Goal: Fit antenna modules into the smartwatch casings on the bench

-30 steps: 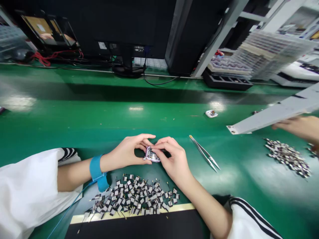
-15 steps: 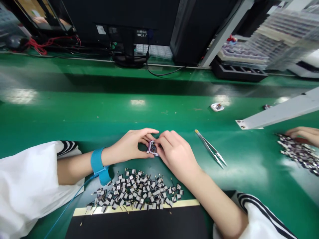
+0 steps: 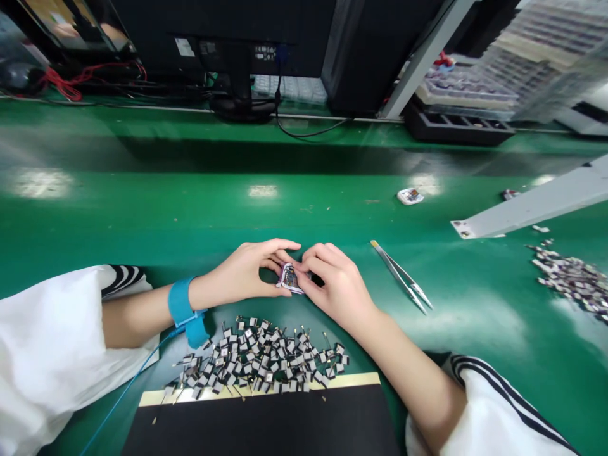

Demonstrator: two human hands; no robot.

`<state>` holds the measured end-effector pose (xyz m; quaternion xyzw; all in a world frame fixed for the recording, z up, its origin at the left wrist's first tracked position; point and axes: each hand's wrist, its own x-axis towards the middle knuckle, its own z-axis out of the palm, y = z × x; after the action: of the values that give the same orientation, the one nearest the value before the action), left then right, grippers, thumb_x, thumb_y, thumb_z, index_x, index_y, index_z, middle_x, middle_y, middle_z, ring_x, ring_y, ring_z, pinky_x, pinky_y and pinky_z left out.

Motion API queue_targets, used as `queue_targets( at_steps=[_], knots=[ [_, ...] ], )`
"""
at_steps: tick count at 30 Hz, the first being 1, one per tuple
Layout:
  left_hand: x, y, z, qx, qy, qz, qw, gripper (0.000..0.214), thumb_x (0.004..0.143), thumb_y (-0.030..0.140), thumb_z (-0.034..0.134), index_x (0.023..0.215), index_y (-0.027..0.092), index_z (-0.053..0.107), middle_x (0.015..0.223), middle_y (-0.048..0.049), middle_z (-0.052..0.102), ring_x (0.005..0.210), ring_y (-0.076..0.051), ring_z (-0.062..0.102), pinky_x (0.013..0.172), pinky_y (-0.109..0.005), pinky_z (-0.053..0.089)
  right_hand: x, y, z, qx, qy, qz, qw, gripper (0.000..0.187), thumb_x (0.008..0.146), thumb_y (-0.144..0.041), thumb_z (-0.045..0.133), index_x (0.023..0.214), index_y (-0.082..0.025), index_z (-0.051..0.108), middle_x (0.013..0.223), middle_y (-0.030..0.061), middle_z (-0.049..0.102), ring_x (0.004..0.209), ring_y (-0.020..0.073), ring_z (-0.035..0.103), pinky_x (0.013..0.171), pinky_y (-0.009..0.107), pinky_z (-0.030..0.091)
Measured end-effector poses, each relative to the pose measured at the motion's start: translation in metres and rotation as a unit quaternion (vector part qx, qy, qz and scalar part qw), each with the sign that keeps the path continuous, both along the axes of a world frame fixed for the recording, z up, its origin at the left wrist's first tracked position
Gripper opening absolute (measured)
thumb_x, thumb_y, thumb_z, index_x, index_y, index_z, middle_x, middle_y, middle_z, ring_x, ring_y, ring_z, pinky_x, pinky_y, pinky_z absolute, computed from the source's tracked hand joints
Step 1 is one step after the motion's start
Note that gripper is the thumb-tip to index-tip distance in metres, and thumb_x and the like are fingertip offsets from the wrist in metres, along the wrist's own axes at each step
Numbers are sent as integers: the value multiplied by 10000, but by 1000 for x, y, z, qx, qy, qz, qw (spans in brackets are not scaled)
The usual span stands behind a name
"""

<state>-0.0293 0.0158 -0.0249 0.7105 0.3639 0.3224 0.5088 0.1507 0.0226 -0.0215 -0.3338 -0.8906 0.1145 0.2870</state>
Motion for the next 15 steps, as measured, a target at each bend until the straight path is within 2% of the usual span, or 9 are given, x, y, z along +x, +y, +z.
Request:
queue_targets(
  at_steps=[6,9,12,15],
  knots=[
    [0,0,-1,-7,-4,-1,1000,615,594,102,707,1135,103,414,917,-77,599,812,-133,590,769,-266,507,4,-8,1,33,-66,11,997,97,792,-152,448,733,-145,524,816,69,532,713,149,464,623,301,404],
    [0,0,-2,-2,-8,5,1000,605,598,112,706,1130,116,417,902,-63,596,806,-130,591,765,-267,509,6,-10,-3,35,-61,-1,998,95,787,-142,455,826,-140,542,845,71,535,725,148,471,638,299,415],
    [0,0,-3,0,-14,9,1000,615,588,105,710,1129,130,418,883,-46,591,777,-120,592,751,-260,512,6,-11,-6,48,-40,-3,998,190,773,-131,480,956,-137,532,883,72,550,752,149,487,664,300,428],
    [0,0,-4,2,-15,5,1000,623,583,106,713,1131,121,416,885,-53,592,768,-119,591,744,-256,514,6,-11,-7,49,-31,3,998,193,767,-111,480,950,-136,535,893,73,558,760,151,495,671,302,430]
  ],
)
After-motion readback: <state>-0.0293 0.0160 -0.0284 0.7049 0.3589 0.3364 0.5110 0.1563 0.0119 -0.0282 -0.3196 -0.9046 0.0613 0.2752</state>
